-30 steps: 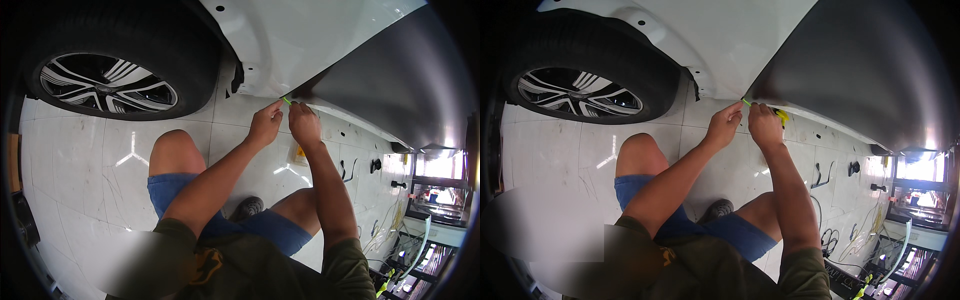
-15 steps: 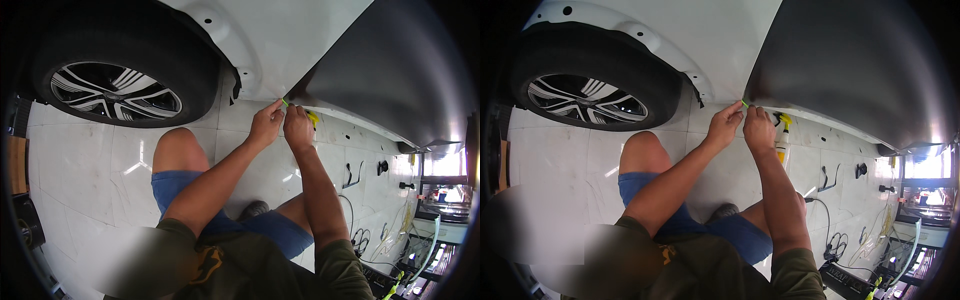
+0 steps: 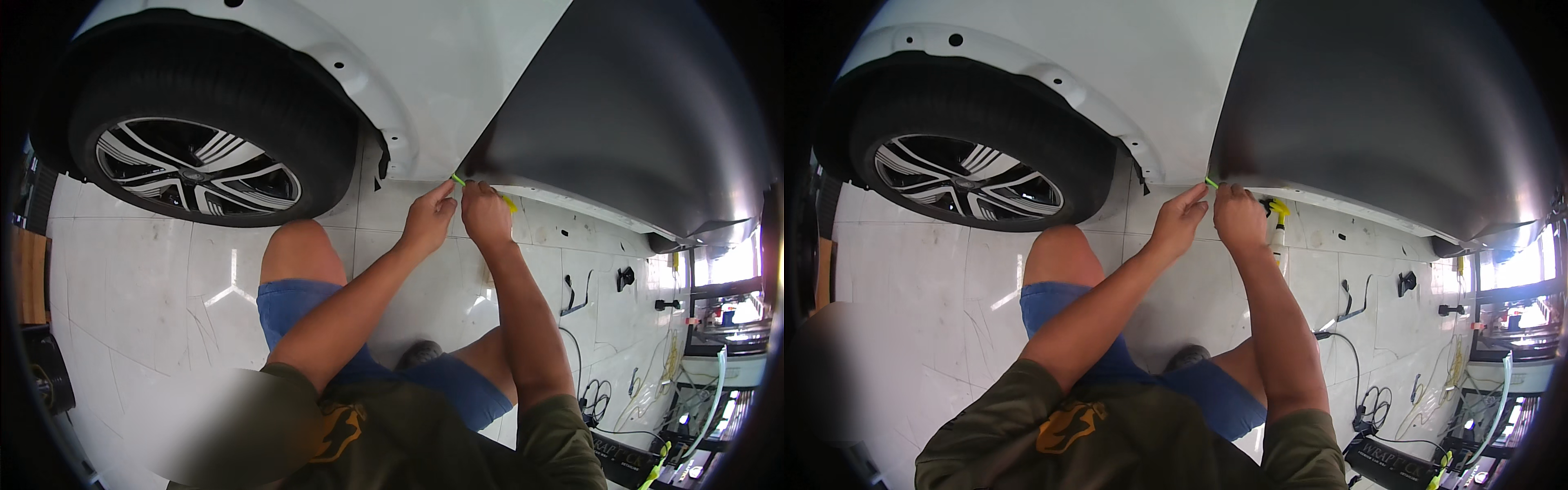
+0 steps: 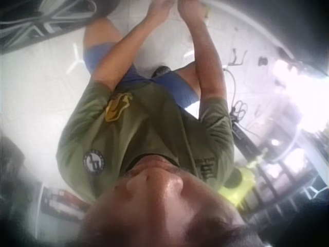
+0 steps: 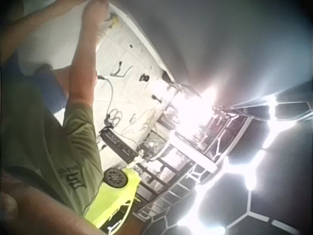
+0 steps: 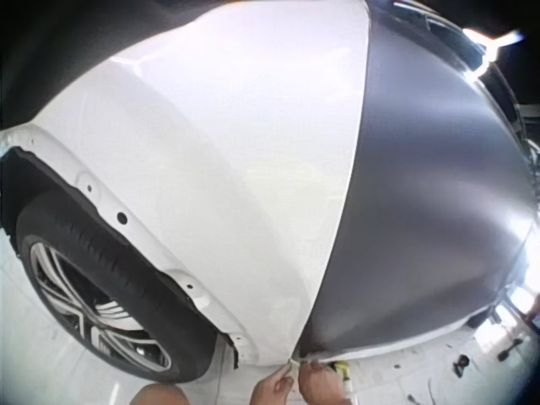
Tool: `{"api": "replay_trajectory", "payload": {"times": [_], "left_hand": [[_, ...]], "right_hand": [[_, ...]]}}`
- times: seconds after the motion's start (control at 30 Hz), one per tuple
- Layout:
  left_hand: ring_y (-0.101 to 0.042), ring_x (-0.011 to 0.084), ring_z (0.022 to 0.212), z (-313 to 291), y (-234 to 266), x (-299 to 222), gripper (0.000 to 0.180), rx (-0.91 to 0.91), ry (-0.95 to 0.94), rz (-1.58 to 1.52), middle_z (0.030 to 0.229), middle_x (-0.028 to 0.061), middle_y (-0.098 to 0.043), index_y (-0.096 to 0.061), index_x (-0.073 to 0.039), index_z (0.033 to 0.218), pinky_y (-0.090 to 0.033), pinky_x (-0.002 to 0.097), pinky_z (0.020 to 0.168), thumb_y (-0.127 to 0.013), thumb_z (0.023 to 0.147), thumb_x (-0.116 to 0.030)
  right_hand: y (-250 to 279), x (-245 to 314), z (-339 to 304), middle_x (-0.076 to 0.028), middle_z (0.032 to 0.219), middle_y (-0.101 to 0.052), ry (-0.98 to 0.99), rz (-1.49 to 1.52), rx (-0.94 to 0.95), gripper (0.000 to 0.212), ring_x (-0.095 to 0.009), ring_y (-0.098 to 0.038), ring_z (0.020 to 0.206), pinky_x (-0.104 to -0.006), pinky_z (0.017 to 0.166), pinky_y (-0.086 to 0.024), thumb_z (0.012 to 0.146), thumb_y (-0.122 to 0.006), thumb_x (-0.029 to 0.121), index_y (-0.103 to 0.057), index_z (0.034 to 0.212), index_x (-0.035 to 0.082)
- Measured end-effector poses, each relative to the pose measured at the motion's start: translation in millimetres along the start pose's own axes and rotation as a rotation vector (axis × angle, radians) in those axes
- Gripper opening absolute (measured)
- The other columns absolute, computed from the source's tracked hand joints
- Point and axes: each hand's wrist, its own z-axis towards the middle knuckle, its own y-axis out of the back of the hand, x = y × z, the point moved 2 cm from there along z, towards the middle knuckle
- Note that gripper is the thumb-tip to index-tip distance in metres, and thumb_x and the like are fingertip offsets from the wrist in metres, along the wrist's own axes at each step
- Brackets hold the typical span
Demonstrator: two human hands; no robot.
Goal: The person applies a matte black vinyl wrap to the side of a white SUV in a garage. They use a yellow squeegee to smooth the wrap along the door and fender, then use a green plastic tool to tuck the edges into panel gaps and creases.
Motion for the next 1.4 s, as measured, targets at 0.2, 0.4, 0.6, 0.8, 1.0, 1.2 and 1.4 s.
{"api": "replay_trajectory", "payload": {"times": [0.2, 0.4, 0.6, 0.8, 1.0, 1.2, 1.4], "left_hand": [[-0.055, 0.0174, 0.123, 14, -3, -10, 0.049, -0.005, 0.09, -0.091, 0.147, 0.0147, -0.048, -0.043, 0.003, 0.145, -0.046, 0.0293, 0.097, -0.053, 0.098, -0.01], [-0.054, 0.0152, 0.118, 5, -11, -18, 0.055, -0.049, 0.149, -0.353, 0.15, 0.0123, -0.045, -0.037, -0.003, 0.15, -0.048, 0.0341, 0.093, -0.05, 0.097, -0.01], [-0.055, 0.0125, 0.108, -3, -12, -31, 0.06, 0.065, 0.057, -0.012, 0.151, 0.0126, -0.043, -0.028, 0.001, 0.153, -0.045, 0.0267, 0.09, -0.047, 0.096, -0.007], [-0.056, 0.0121, 0.108, -6, -8, -36, 0.059, 0.094, -0.019, 0.002, 0.148, 0.0117, -0.046, -0.024, -0.002, 0.155, -0.042, 0.0236, 0.094, -0.041, 0.099, -0.005], [-0.056, 0.0136, 0.115, -15, -10, -48, 0.058, 0.125, 0.013, 0.016, 0.147, 0.0113, -0.048, -0.022, -0.003, 0.155, -0.04, 0.0254, 0.1, -0.039, 0.1, -0.007], [-0.056, 0.0177, 0.12, -22, -13, -74, 0.056, 0.075, -0.07, 0.135, 0.143, 0.0129, -0.052, -0.024, -0.004, 0.155, -0.04, 0.0271, 0.103, -0.04, 0.101, -0.01], [-0.058, 0.0189, 0.116, -25, -9, -94, 0.055, 0.104, -0.103, 0.117, 0.141, 0.0143, -0.054, -0.026, -0.002, 0.154, -0.044, 0.0287, 0.099, -0.042, 0.102, -0.014]], "right_hand": [[-3, 6, 1, -0.013, 0.091, -0.063, -0.065, -0.016, -0.072, 0.009, -0.032, -0.066, 0.088, -0.0418, 0.07, -0.057, 0.083, -0.062, 0.008, -0.057, 0.09, 0.004], [7, 21, 1, -0.012, 0.092, -0.063, -0.127, 0.041, -0.117, 0.012, -0.032, -0.066, 0.088, -0.0419, 0.07, -0.056, 0.083, -0.062, 0.009, -0.057, 0.093, 0.005], [14, 18, -1, -0.011, 0.09, -0.063, -0.146, 0.053, -0.12, 0.015, -0.031, -0.066, 0.086, -0.0423, 0.069, -0.056, 0.081, -0.065, 0.012, -0.058, 0.094, 0.007], [31, 28, -1, -0.009, 0.088, -0.062, -0.159, 0.066, -0.148, 0.013, -0.03, -0.066, 0.084, -0.0425, 0.066, -0.055, 0.081, -0.065, 0.011, -0.058, 0.091, 0.008], [46, 30, -1, -0.009, 0.086, -0.062, -0.171, 0.101, -0.152, 0.011, -0.03, -0.066, 0.084, -0.0434, 0.063, -0.054, 0.08, -0.064, 0.012, -0.058, 0.09, 0.009], [75, 39, 3, -0.009, 0.086, -0.062, -0.161, 0.103, -0.175, 0.014, -0.03, -0.066, 0.081, -0.0423, 0.061, -0.054, 0.078, -0.065, 0.011, -0.059, 0.09, 0.008], [90, 44, 5, -0.008, 0.085, -0.062, -0.182, 0.081, -0.181, 0.013, -0.028, -0.067, 0.08, -0.0409, 0.059, -0.054, 0.077, -0.066, 0.011, -0.061, 0.089, 0.008]]}}
